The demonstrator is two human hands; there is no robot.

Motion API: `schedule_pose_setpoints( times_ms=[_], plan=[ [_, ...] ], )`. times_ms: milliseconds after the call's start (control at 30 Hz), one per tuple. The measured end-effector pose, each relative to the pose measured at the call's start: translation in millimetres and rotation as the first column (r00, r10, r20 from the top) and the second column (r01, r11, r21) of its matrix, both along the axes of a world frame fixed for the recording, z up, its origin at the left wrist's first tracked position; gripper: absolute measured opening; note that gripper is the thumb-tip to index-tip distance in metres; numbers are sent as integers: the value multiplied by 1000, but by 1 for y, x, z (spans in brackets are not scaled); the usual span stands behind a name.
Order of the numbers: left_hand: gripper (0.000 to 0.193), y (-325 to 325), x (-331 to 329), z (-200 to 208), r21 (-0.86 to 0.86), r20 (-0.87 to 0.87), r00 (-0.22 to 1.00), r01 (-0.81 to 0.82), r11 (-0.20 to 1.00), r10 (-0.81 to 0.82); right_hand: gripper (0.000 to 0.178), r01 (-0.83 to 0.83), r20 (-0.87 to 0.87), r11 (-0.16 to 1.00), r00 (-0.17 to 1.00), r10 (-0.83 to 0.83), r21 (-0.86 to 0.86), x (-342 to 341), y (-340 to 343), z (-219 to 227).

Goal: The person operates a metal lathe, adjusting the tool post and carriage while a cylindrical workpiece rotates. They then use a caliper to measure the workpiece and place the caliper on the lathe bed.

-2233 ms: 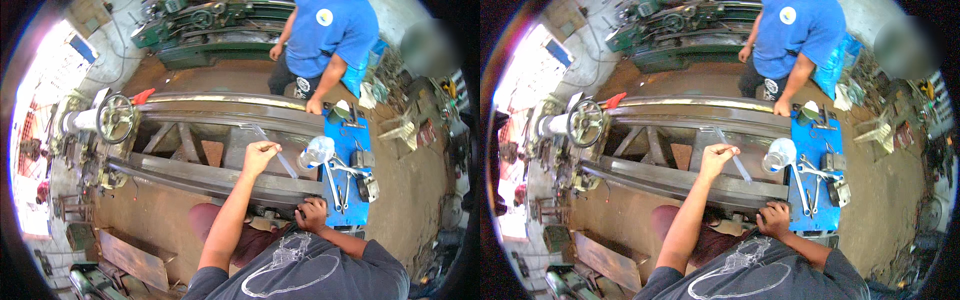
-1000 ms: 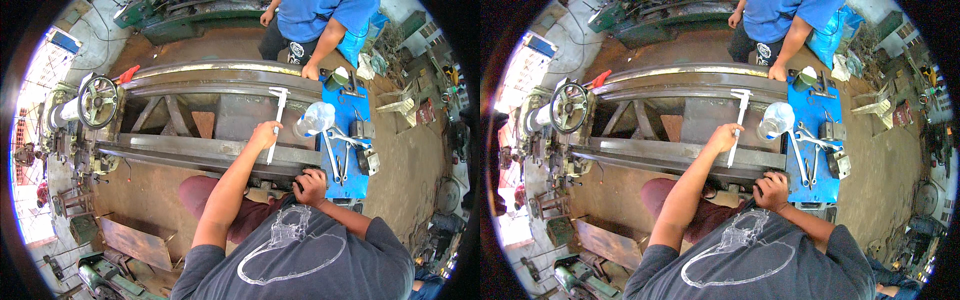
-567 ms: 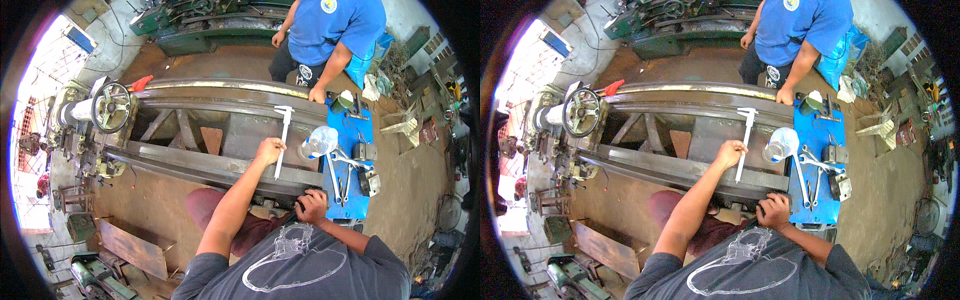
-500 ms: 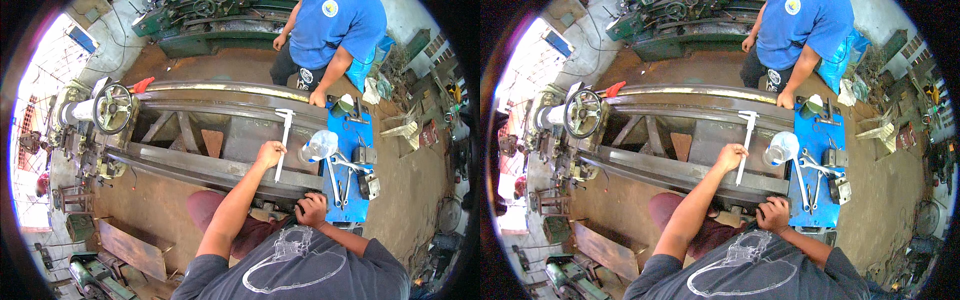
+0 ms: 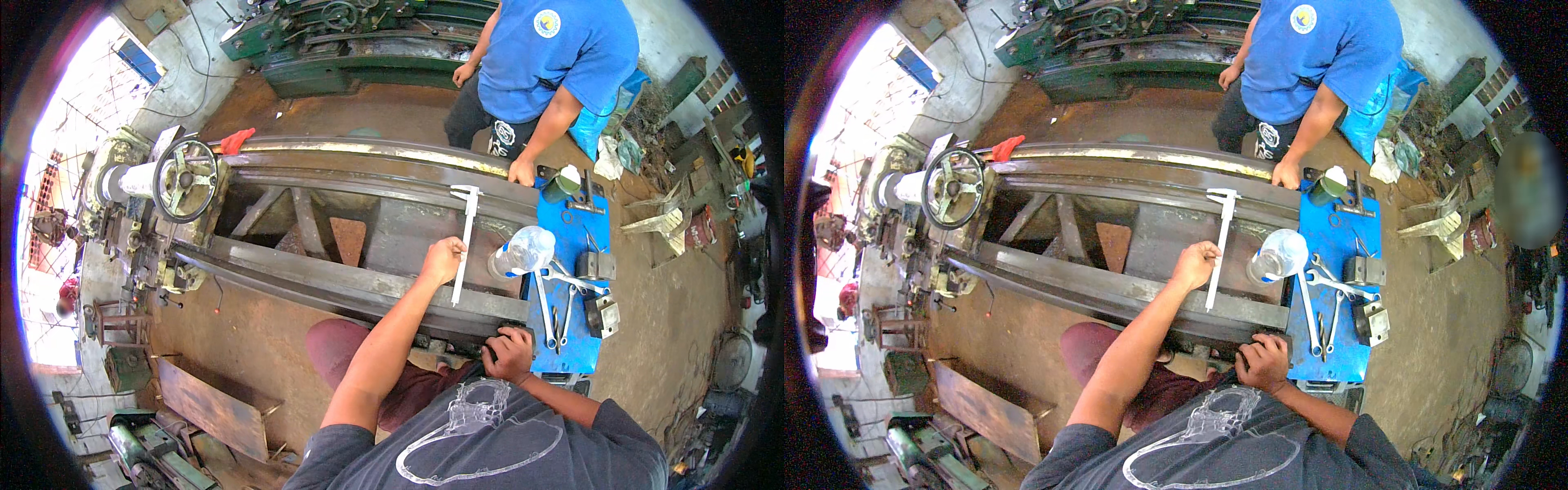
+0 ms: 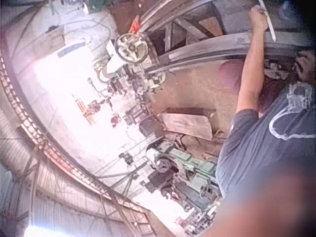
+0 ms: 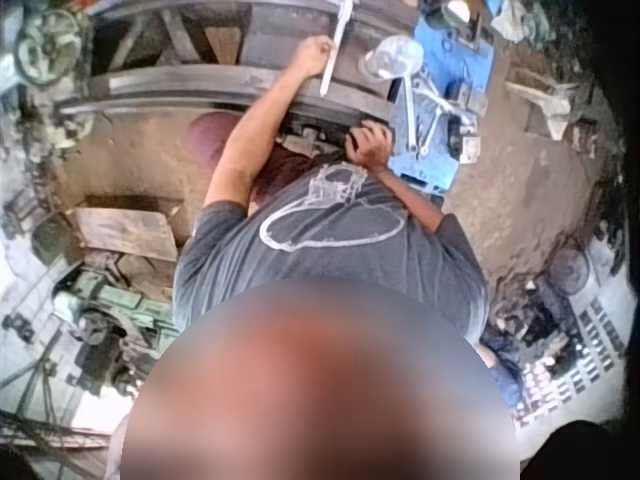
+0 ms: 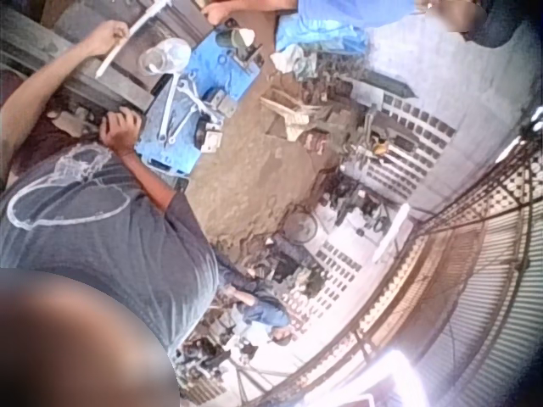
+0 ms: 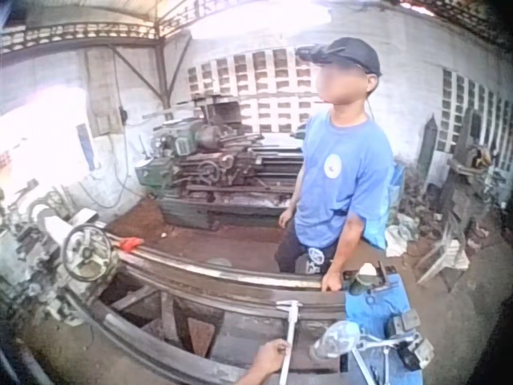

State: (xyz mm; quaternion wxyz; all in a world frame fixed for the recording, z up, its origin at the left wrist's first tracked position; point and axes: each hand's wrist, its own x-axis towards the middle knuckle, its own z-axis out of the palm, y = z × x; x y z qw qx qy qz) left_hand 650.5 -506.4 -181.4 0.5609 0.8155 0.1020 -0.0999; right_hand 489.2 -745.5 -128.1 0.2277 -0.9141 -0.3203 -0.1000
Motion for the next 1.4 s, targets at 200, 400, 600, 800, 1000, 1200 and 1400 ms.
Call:
schedule_pose_setpoints(
  times_ms=[200, 400, 600, 800, 1000, 1200, 1400],
  plan=[
    [13, 1, 0, -5, 48, 33, 999, -41, 998, 39, 14, -2, -9, 1000, 1000, 2, 6, 1, 1, 3],
    [17, 6, -3, 19, 144, 18, 994, 100, 984, -104, 12, 2, -11, 1000, 1000, -2, 4, 1, 3, 8],
    [32, 21, -2, 76, 366, -53, 984, 179, 913, -172, 13, 10, -15, 1000, 1000, -10, -4, -1, 0, 2],
    [52, 37, -34, 145, 615, -85, 935, 322, 720, -345, 15, -4, 85, 998, 996, -1, 58, -3, 0, -11],
    [63, 69, -79, 189, 372, 121, 880, 389, 843, -459, 12, -19, 179, 999, 984, 25, -38, -3, 1, 3],
    [60, 90, -72, 172, 622, -94, 971, 229, 749, -219, 12, -56, 169, 996, 985, 45, 66, 1, 0, 1],
    [60, 89, -70, 159, 578, -83, 972, 227, 784, -220, 9, 47, 142, 997, 988, -55, 57, -6, 0, -12]
  ],
)
